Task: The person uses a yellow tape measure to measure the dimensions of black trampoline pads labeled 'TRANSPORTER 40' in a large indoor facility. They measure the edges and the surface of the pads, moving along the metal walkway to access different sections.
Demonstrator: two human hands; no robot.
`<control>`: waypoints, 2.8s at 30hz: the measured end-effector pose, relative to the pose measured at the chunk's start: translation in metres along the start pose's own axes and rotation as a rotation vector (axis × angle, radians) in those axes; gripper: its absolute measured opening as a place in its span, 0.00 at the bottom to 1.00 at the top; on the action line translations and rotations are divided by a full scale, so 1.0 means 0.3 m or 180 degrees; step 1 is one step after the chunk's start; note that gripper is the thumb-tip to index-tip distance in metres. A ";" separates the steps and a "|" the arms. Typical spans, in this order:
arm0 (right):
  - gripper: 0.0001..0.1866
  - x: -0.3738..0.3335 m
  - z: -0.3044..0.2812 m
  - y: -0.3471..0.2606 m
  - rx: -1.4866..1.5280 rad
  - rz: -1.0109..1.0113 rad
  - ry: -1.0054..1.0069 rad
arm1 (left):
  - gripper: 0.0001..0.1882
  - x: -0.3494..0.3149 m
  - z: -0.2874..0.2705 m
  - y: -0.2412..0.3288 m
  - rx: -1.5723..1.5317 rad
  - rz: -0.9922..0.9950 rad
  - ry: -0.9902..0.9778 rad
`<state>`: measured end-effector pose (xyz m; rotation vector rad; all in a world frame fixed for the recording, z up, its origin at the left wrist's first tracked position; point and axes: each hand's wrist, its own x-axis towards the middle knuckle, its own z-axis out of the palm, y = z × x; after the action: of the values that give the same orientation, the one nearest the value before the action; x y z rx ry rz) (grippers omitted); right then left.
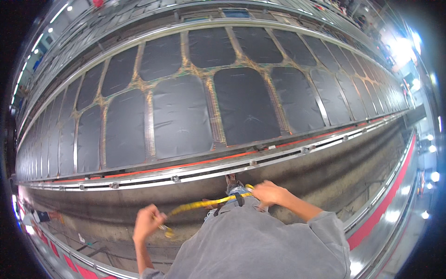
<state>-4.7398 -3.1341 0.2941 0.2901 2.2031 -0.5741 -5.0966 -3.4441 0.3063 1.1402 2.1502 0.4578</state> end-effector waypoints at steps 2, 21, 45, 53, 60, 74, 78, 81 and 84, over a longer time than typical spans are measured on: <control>0.31 0.038 -0.079 -0.028 0.0866 -0.0130 0.1671 | 0.18 0.153 -0.098 0.108 -0.0931 0.0126 0.0519; 0.26 0.404 -0.204 0.622 0.2652 -0.0909 0.1603 | 0.26 1.089 0.254 0.291 0.0252 -0.0329 0.1008; 0.17 0.971 -0.810 1.842 0.2490 0.2042 0.4631 | 0.14 2.266 0.697 0.735 -0.0306 0.0193 0.2312; 0.12 1.005 -0.815 1.867 0.2768 0.1913 0.4591 | 0.23 2.281 0.731 0.713 -0.0031 0.0137 0.2252; 0.08 1.042 -0.792 1.893 0.2857 0.1845 0.4886 | 0.23 2.285 0.731 0.716 0.0068 0.0152 0.2217; 0.03 1.037 -0.748 1.897 0.1977 0.1041 0.4841 | 0.24 2.287 0.742 0.711 0.0127 0.0192 0.2220; 0.03 1.037 -0.741 1.908 0.1984 0.1007 0.4919 | 0.23 2.290 0.745 0.706 0.0156 0.0196 0.2187; 0.04 1.033 -0.746 1.910 0.1935 0.0899 0.4928 | 0.23 2.282 0.748 0.711 0.0104 0.0123 0.2226; 0.04 1.033 -0.737 1.910 0.1944 0.0925 0.4954 | 0.23 2.285 0.750 0.708 0.0110 0.0151 0.2215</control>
<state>-4.8613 -2.5224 0.0039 1.8488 3.1788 -1.0330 -5.0941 -2.7566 0.0010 1.1635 2.7227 0.9526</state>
